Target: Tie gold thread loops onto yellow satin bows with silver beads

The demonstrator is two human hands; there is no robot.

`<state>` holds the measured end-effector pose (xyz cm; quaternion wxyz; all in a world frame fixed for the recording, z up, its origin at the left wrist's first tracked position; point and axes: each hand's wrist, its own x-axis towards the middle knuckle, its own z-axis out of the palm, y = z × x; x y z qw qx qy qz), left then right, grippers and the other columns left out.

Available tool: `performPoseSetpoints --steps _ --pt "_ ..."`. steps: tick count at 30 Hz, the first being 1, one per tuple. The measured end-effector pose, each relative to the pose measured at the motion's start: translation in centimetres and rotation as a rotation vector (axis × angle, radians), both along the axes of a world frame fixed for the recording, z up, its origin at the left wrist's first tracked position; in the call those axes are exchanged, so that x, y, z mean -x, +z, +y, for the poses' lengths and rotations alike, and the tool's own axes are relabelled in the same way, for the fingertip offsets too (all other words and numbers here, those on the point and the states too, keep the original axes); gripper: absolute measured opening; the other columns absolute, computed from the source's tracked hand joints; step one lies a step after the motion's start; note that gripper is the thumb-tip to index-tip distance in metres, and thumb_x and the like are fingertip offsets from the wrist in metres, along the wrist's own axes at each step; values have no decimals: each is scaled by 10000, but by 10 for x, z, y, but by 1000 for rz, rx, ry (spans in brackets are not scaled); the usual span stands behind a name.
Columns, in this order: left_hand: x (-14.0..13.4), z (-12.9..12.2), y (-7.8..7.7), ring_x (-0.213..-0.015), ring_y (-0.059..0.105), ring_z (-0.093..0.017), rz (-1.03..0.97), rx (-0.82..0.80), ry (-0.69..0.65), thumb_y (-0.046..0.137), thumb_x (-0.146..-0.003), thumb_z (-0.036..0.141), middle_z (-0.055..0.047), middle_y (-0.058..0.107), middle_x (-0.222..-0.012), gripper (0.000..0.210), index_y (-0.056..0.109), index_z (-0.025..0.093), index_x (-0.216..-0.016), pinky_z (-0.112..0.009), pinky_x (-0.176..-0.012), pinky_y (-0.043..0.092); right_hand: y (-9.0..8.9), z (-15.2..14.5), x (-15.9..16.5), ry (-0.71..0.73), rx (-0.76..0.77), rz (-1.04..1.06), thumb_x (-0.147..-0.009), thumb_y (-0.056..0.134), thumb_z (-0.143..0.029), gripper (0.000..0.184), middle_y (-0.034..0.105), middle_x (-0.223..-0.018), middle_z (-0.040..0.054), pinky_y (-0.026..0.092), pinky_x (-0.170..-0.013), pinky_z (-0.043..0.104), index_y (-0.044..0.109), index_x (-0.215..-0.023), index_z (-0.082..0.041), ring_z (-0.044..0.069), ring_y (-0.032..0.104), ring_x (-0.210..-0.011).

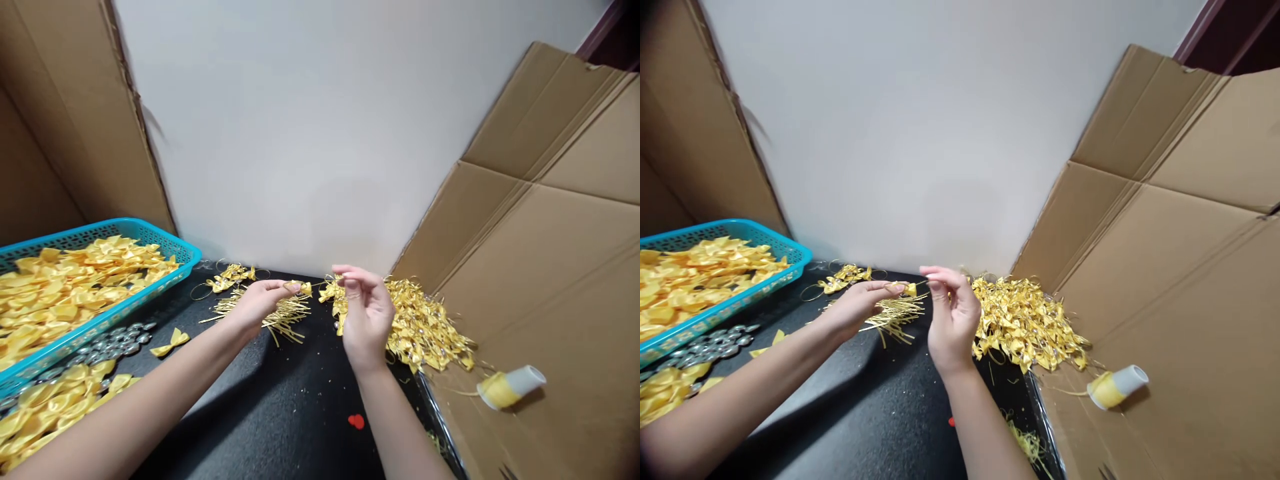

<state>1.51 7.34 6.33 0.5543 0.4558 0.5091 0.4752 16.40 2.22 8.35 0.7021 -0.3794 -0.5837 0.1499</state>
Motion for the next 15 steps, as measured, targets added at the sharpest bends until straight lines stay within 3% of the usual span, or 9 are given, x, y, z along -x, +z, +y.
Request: performPoseSetpoints --steps 5,10,15 --pt "3 9 -14 -823 610 -239 25 26 14 826 -563 308 -110 771 -843 159 780 192 -661 -276 -630 348 30 -15 -18 180 151 97 -951 483 -331 111 666 -717 -2 470 -468 243 513 -888 -245 122 628 -556" --pt "3 12 -24 -663 545 -178 53 28 -47 816 -579 365 -73 723 -692 190 770 187 -627 -251 -569 315 45 -25 -31 147 98 149 -932 509 -291 59 594 -672 -26 543 -564 266 516 -888 -251 123 630 -603" --pt "-3 9 -26 -580 508 -145 83 29 -119 829 -546 360 -38 651 -565 199 749 178 -562 -242 -539 301 48 -30 -33 107 74 184 -934 514 -266 54 602 -676 -20 552 -584 266 550 -902 -242 117 622 -604"
